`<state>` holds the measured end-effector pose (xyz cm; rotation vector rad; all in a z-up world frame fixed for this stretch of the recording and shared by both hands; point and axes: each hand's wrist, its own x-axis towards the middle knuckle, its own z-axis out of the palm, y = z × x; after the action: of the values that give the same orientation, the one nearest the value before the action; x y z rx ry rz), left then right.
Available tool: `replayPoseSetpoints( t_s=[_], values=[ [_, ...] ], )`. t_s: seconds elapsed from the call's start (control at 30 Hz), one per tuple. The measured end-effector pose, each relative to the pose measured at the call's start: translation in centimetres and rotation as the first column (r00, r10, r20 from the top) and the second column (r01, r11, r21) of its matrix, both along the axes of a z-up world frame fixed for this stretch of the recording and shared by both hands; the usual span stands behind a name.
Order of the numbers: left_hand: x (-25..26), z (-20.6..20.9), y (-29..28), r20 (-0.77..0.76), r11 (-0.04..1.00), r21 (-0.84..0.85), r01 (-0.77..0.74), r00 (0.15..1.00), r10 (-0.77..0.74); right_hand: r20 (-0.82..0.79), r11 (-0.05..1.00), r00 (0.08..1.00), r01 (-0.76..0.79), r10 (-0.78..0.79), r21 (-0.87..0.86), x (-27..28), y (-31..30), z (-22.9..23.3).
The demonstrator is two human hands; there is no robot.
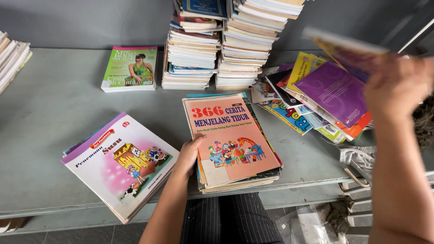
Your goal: Sorting and stacking books and magazines on library shelves.
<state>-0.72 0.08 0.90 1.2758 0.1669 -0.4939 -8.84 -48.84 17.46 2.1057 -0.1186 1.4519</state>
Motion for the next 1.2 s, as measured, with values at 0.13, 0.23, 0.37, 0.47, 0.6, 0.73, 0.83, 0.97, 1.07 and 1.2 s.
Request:
replayPoseSetpoints(
  t_s=[0.13, 0.23, 0.37, 0.47, 0.6, 0.73, 0.83, 0.97, 1.07, 1.2],
  values=[
    [0.2, -0.2, -0.1, -0.004, 0.999, 0.045, -0.001, 1.0, 0.001, 0.03, 0.722, 0.803, -0.551, 0.595, 0.418, -1.2, -4.2, 1.1],
    [0.0, 0.1, -0.2, -0.014, 1.0, 0.018, -0.021, 1.0, 0.022, 0.018, 0.562, 0.738, -0.529, 0.675, 0.635, -1.4, -1.8, 2.4],
    [0.1, -0.2, -0.2, -0.003, 1.0, 0.023, -0.011, 1.0, 0.011, 0.059, 0.198, 0.573, -0.375, 0.818, 0.906, -1.2, 4.5, 5.5],
    [-0.2, 0.1, -0.1, -0.02, 0.999, -0.017, -0.027, 0.999, 0.027, 0.367, -0.108, 0.511, -0.466, 0.777, 0.878, -2.1, 14.4, 6.7],
    [0.8, -2.0, -0.1, 0.063, 1.0, 0.024, 0.018, 0.998, -0.019, 0.794, -0.459, 0.321, -0.679, 0.517, 0.574, -6.4, 18.2, 2.4],
    [0.0, -0.3, 0.0, -0.002, 1.0, 0.018, 0.002, 1.0, -0.002, 0.76, -0.595, 0.479, -0.478, 0.44, 0.646, -9.8, 21.9, -6.1],
    [0.4, -0.6, -0.2, -0.017, 0.998, 0.068, 0.014, 1.0, -0.013, 0.618, -0.742, 0.676, -0.155, 0.402, 0.652, -10.9, 25.0, -14.4],
    [1.4, -2.9, -0.4, 0.028, 0.996, 0.08, 0.045, 0.998, -0.048, 0.638, -0.827, 0.629, 0.017, 0.445, 0.561, -11.9, 29.9, -14.9],
    [0.0, 0.2, 0.0, -0.023, 0.993, 0.12, 0.009, 1.0, -0.006, 0.652, -0.805, 0.504, 0.17, 0.566, 0.568, -11.6, 32.8, -13.4],
    [0.2, -0.7, -0.3, 0.021, 0.999, 0.053, 0.002, 1.0, -0.003, 0.609, -0.704, 0.355, 0.334, 0.71, 0.626, -10.4, 36.4, -11.7]
  ],
)
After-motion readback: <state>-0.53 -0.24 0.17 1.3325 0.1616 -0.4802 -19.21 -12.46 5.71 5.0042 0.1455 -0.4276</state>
